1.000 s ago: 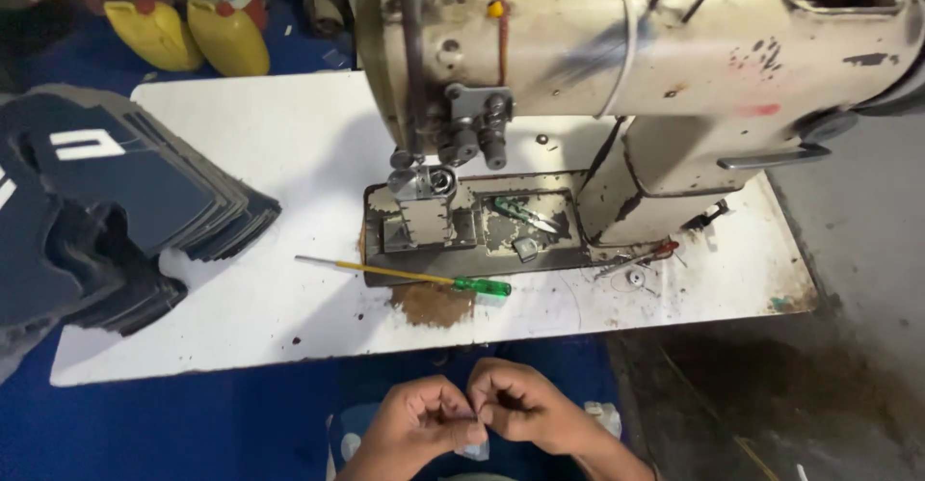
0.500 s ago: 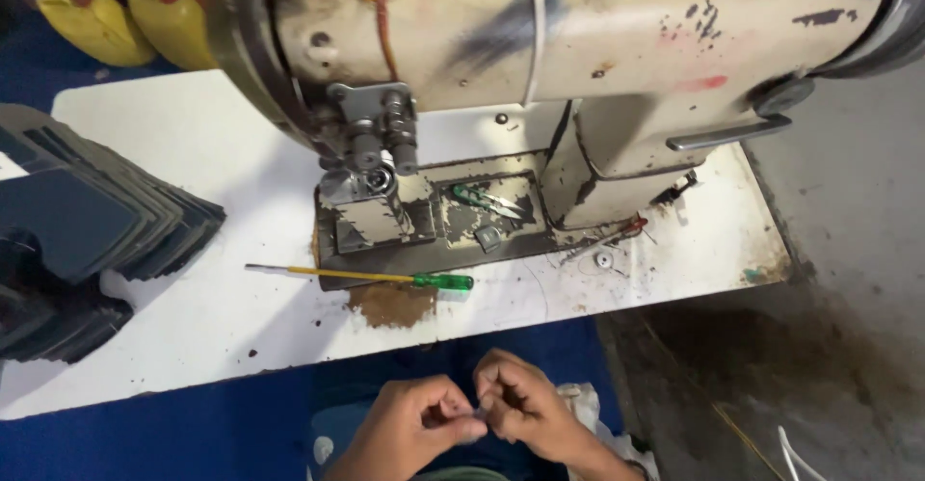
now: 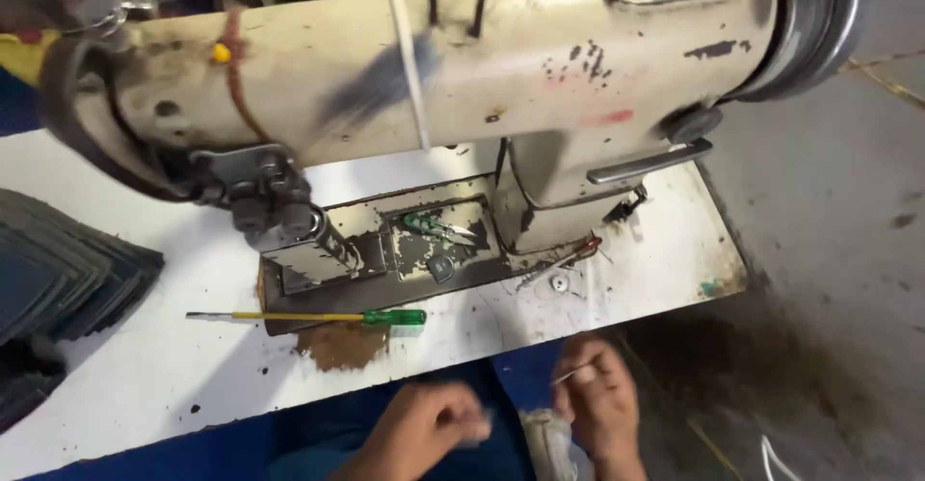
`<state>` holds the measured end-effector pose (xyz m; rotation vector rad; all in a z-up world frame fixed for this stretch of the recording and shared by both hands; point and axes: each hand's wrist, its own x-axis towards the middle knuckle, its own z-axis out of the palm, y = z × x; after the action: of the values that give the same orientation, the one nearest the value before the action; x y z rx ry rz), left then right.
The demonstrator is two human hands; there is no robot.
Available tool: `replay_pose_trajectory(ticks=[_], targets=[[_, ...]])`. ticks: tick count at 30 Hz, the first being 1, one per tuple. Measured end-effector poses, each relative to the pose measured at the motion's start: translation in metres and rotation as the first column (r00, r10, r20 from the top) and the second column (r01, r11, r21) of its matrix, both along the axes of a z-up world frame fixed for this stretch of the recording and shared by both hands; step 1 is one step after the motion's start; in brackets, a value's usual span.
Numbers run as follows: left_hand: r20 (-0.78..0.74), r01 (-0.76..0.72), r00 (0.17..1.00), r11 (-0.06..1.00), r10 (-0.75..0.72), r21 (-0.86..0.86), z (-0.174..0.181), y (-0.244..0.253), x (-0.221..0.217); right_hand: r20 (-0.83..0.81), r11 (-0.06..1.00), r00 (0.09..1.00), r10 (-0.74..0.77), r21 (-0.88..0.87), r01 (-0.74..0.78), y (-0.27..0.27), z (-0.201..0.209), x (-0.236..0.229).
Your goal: The person threads and prepares an industrial sewing machine for use.
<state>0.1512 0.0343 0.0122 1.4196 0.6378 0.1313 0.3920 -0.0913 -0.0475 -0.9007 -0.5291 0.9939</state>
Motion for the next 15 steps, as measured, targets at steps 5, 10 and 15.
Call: replay_pose_trajectory(ticks=[5,10,15], targets=[[0.120,-0.137,0.990,0.603,0.070,0.786,-0.003,0.048,0.104,-0.037,0.999,0.999,-0.032,-0.012,0.031,-0.003,0.019,0.018],[0.086,-0.097,0.995,0.288,0.052,0.953,-0.059,0.087,0.176,-0.059,0.987,0.997,-0.041,-0.155,0.032,0.001,-0.005,0.009],[-0.094,0.101,0.993,-0.096,0.070,0.990,-0.061,0.095,0.176,-0.142,0.958,0.985,-0.102,-0.279,0.059,0.018,-0.006,0.003]])
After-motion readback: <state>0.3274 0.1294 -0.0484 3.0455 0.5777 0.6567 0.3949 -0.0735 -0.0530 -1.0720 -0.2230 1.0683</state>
